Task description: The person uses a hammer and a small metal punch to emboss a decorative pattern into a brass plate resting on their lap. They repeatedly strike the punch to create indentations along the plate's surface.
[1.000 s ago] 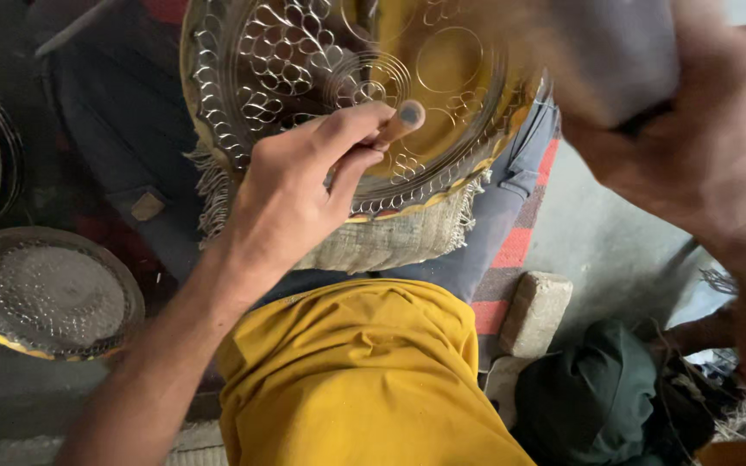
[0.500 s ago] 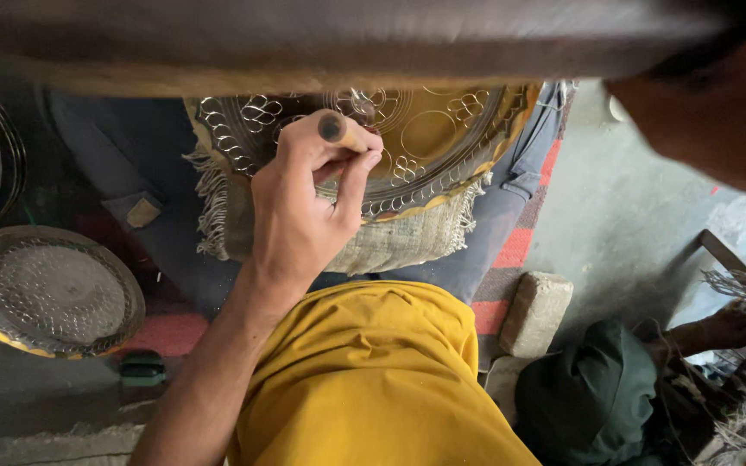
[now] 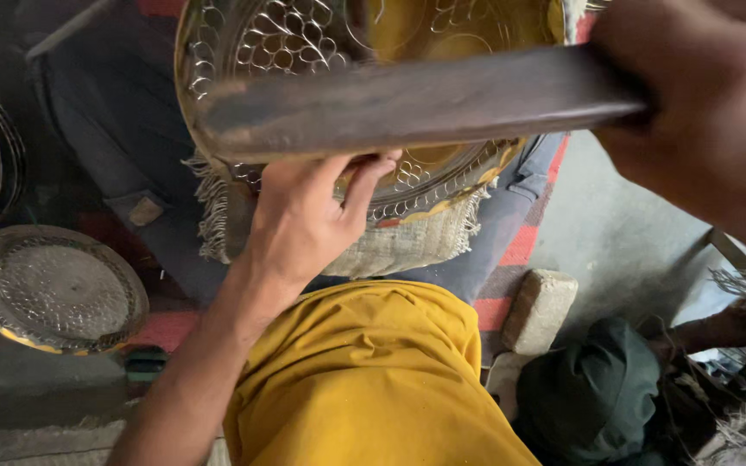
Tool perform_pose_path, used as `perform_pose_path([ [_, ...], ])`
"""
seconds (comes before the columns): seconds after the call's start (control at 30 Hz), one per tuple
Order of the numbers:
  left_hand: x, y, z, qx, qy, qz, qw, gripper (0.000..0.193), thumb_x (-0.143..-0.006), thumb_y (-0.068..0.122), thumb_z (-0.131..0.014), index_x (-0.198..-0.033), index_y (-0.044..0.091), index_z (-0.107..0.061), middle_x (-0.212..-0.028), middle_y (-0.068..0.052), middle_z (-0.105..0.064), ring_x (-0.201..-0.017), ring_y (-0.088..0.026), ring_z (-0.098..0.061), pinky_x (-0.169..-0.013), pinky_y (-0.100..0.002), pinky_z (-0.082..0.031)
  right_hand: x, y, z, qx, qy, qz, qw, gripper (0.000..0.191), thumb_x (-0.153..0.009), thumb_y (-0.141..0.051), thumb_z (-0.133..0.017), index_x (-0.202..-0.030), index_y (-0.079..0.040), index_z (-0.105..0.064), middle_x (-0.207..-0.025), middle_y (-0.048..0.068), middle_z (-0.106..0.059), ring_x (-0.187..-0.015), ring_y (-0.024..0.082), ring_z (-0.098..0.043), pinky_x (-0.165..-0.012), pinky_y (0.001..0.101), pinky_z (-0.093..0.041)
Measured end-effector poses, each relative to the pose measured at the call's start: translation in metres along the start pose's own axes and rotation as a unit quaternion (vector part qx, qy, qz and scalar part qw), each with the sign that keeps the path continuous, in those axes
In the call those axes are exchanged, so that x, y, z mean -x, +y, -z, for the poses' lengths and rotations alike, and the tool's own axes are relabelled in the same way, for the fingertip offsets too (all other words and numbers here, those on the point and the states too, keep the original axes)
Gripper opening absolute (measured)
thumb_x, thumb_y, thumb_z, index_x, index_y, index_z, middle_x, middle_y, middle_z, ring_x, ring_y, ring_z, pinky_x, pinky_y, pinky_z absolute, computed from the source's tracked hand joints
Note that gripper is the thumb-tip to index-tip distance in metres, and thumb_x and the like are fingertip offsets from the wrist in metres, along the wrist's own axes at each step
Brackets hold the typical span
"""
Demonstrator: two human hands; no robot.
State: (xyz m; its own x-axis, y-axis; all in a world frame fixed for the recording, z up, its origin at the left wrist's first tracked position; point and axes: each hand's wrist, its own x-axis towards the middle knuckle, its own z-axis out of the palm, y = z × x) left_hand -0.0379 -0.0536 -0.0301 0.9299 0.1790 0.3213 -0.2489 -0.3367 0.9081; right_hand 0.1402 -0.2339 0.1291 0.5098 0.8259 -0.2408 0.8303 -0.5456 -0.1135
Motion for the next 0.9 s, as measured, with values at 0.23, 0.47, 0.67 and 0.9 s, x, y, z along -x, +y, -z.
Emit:
perform_pose_path([
  [0.23,-0.027,-0.002,0.014,-0.015,-0.162,-0.039,0.986,0.035,-0.106,0.006,-0.068,-0.137,0.008,-0.052,-0.094,-0.011,-0.074,-0.074,-0.020,-0.074,-0.060,-0.027,-0.063,0.055,0.011,-0.025,-0.085,0.123,-0.019,0.989,0.023,-0.101,-0.003,-0.075,-0.112,0.006,-0.057,-0.095,0.017,-0.072,-0.082,0.023,-0.074,-0.069,0.0324,-0.058],
  [0.47,-0.065,0.011,0.021,-0.071,-0.321,-0.082,0.941,0.042,-0.105,-0.006,-0.057,-0.142,0.014,-0.056,-0.076,-0.009,-0.067,-0.054,-0.015,-0.067,-0.045,-0.025,-0.059,0.111,0.006,-0.117,-0.301,0.276,-0.217,0.887,0.044,-0.088,-0.007,-0.077,-0.113,0.009,-0.045,-0.067,0.009,-0.060,-0.055,0.015,-0.063,-0.046,0.0296,-0.048],
  [0.67,-0.099,0.029,0.014,-0.184,-0.436,-0.179,0.863,0.061,-0.080,-0.011,-0.063,-0.134,0.017,-0.063,-0.069,-0.015,-0.069,-0.061,-0.026,-0.073,-0.056,-0.038,-0.062,0.138,-0.046,-0.176,-0.403,0.358,-0.311,0.783,0.021,-0.106,-0.002,-0.077,-0.099,0.000,-0.057,-0.081,0.006,-0.064,-0.066,0.013,-0.062,-0.058,0.0252,-0.050],
  [0.9,-0.116,0.039,0.002,-0.181,-0.524,-0.212,0.805,0.040,-0.085,-0.002,-0.065,-0.118,0.022,-0.068,-0.085,-0.011,-0.073,-0.078,-0.029,-0.074,-0.064,-0.042,-0.061,0.146,-0.094,-0.212,-0.386,0.367,-0.339,0.775,0.009,-0.103,0.001,-0.069,-0.097,-0.001,-0.062,-0.082,0.006,-0.064,-0.068,0.013,-0.060,-0.063,0.0287,-0.049],
])
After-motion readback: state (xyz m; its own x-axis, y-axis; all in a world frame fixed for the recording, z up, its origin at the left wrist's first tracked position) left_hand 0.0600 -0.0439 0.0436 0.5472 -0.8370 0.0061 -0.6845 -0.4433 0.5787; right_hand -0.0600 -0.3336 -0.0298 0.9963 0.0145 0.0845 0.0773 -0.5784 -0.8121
